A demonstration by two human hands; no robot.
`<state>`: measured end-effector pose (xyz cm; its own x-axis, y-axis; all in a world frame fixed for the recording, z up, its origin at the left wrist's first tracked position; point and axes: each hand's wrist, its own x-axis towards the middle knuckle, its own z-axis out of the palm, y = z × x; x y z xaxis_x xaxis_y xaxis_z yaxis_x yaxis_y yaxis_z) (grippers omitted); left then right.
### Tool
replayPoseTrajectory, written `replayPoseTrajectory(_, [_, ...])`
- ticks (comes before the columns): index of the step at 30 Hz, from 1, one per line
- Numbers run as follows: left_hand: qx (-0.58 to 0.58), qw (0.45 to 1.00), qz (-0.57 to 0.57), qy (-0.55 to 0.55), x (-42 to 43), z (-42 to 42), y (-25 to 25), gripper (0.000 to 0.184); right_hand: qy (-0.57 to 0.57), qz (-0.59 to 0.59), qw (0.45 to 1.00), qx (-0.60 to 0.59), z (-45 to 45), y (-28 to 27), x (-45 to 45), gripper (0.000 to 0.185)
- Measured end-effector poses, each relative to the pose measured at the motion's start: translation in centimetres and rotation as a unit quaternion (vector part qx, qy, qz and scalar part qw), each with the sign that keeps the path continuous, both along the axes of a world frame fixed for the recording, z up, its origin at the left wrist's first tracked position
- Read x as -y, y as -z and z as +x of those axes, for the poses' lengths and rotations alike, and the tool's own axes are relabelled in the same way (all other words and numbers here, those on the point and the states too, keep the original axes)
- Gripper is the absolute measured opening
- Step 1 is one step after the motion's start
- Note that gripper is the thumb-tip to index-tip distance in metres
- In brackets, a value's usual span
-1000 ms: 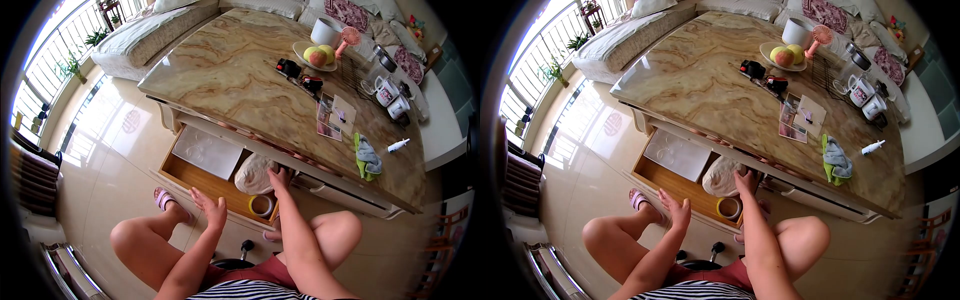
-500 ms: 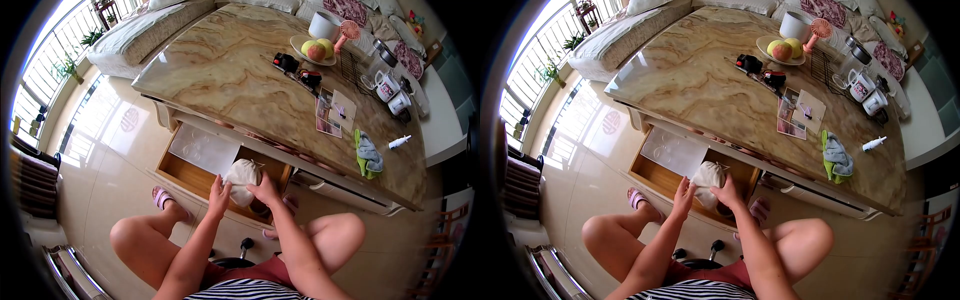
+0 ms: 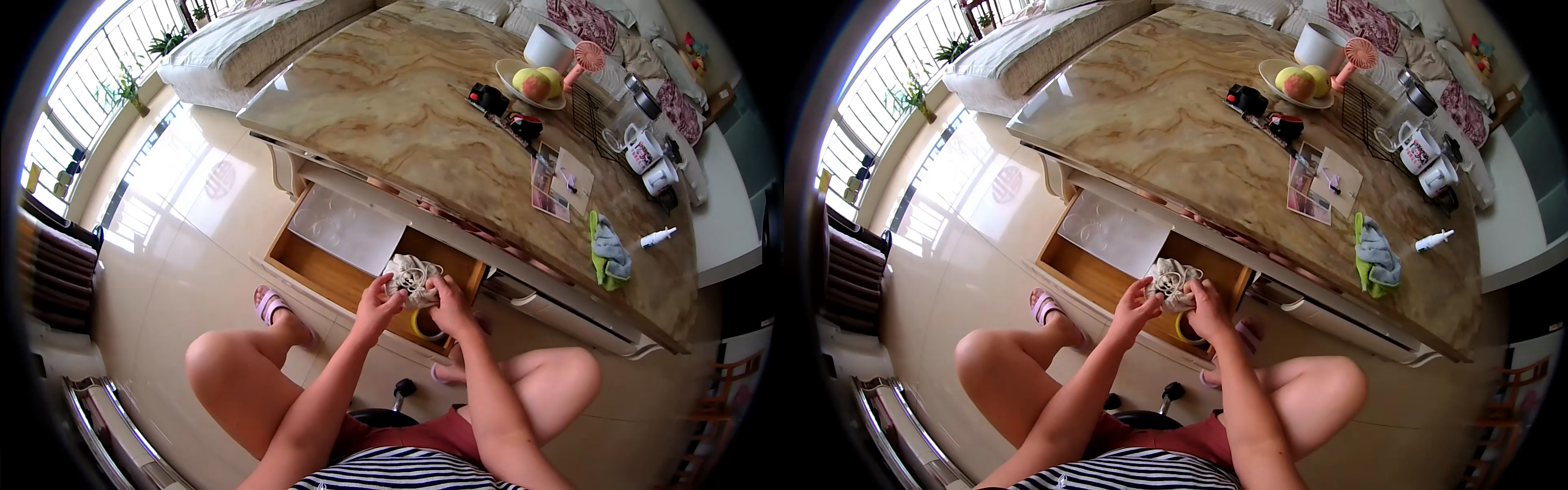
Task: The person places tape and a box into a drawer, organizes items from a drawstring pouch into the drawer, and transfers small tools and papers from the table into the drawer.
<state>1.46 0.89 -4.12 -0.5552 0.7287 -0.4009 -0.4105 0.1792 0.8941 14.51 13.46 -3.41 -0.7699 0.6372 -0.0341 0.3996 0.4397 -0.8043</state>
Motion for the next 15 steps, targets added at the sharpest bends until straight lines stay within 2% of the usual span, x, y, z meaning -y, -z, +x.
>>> replayPoseTrajectory(2, [-0.004, 0.999, 0.000, 0.037, 0.0, 0.3, 0.7, 0.046, -0.016, -0.017, 0.999, 0.031, 0.8, -2.2, -0.1, 0.037])
replayPoseTrajectory(3, [-0.002, 0.999, 0.001, 0.037, 0.0, 0.5, 2.1, 0.046, -0.031, -0.035, 0.997, 0.058, 1.1, -2.9, -0.2, 0.037])
replayPoseTrajectory(5, [-0.141, 0.987, -0.053, 0.055, 0.2, 0.7, 5.0, 0.047, -0.036, -0.053, 0.996, 0.069, 1.6, -2.8, -0.6, 0.032])
replayPoseTrajectory(7, [-0.134, 0.987, -0.069, 0.047, 0.3, 1.1, 4.1, 0.047, 0.009, -0.002, 1.000, 0.010, 1.6, -2.1, -0.6, 0.025])
replayPoseTrajectory(8, [-0.127, 0.987, -0.087, 0.039, 0.4, 1.3, 3.7, 0.048, 0.033, 0.037, 0.999, 0.008, 1.4, -1.6, -0.6, 0.014])
replayPoseTrajectory(11, [-0.178, 0.979, -0.083, 0.047, 0.7, 1.5, 3.4, 0.043, 0.041, 0.023, 0.999, 0.003, 0.6, -2.8, 0.3, 0.010])
replayPoseTrajectory(13, [-0.193, 0.975, -0.089, 0.064, 0.8, 1.2, 2.4, 0.042, 0.045, 0.061, 0.997, -0.004, -0.1, -2.8, 1.0, 0.011])
replayPoseTrajectory(15, [-0.208, 0.970, -0.093, 0.081, 1.0, 1.2, 1.3, 0.041, 0.048, 0.063, 0.995, 0.053, -0.6, -2.9, 1.6, 0.010])
